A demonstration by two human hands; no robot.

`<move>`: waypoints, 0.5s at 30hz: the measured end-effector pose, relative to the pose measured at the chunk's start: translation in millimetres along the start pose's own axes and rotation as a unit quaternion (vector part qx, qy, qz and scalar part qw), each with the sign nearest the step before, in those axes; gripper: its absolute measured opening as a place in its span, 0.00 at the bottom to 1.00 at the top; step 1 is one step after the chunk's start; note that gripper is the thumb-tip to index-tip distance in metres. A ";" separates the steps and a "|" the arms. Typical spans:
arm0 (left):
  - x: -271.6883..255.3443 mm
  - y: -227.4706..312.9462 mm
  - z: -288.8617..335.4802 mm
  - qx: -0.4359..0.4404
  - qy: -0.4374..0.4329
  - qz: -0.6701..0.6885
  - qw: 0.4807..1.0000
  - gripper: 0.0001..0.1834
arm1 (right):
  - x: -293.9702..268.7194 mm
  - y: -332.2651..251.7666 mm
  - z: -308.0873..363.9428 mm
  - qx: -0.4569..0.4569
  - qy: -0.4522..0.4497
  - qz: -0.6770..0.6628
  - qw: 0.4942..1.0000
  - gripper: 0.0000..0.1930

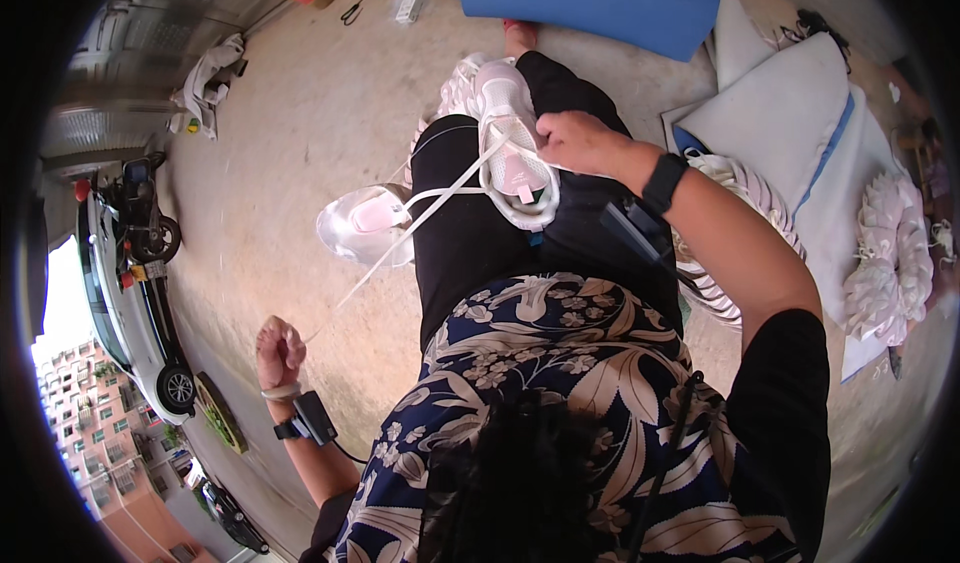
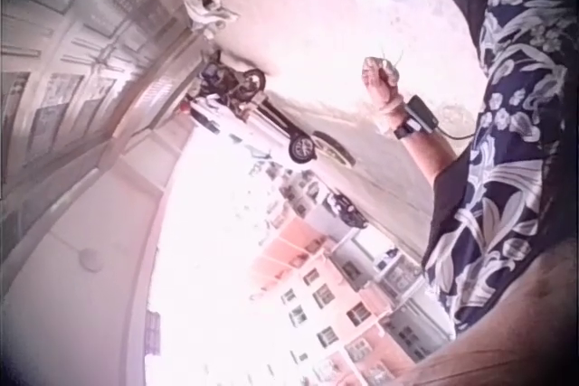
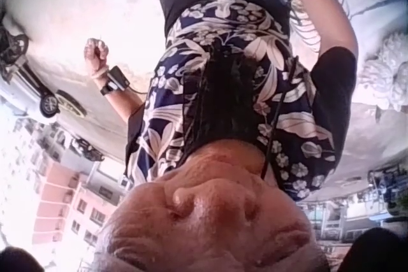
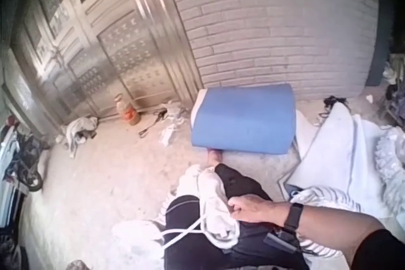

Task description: Lacing a white and pink shoe in a workshop area.

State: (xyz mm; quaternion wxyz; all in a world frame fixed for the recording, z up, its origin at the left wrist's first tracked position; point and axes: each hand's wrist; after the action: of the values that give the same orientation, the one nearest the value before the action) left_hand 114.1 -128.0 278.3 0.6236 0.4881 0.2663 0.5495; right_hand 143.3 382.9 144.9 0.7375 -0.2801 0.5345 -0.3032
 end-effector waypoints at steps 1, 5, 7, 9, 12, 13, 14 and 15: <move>9.9 7.2 -8.5 0.017 0.020 0.005 1.000 0.14 | -4.9 -18.2 15.4 0.033 -0.042 -0.020 0.998 0.16; 55.3 39.1 -49.0 0.114 -0.028 0.000 0.993 0.11 | -31.5 -45.7 66.8 0.044 -0.064 -0.171 0.982 0.17; 83.9 51.8 -66.3 0.132 -0.061 0.004 0.989 0.12 | -54.9 -47.5 91.4 0.017 -0.033 -0.254 0.966 0.16; 111.1 61.4 -84.6 0.154 -0.100 0.005 0.983 0.15 | -84.3 -51.5 118.4 -0.012 0.048 -0.350 0.936 0.15; 135.8 69.3 -100.4 0.184 -0.124 -0.014 0.975 0.16 | -126.6 -32.8 145.7 -0.100 0.175 -0.477 0.856 0.16; 141.9 69.7 -106.1 0.196 -0.145 -0.030 0.969 0.16 | -143.1 -23.1 153.1 -0.145 0.193 -0.506 0.828 0.16; 150.3 69.8 -112.4 0.198 -0.147 -0.026 0.969 0.16 | -161.9 -15.1 163.9 -0.189 0.215 -0.531 0.798 0.16; 157.4 67.6 -118.1 0.196 -0.155 -0.023 0.968 0.16 | -178.8 -7.0 173.7 -0.201 0.240 -0.563 0.765 0.17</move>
State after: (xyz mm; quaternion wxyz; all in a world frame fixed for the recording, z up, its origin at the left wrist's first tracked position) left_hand 22.8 52.7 326.3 0.5617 0.6737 0.2805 0.3897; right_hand 265.0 527.2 307.9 0.2086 -0.5903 0.4895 -0.6070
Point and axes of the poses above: each hand's wrist, its own z-axis away from the middle knuckle, its own x-axis out of the palm, y = z × x, and after that the axes turned 7 degrees about z, right-handed
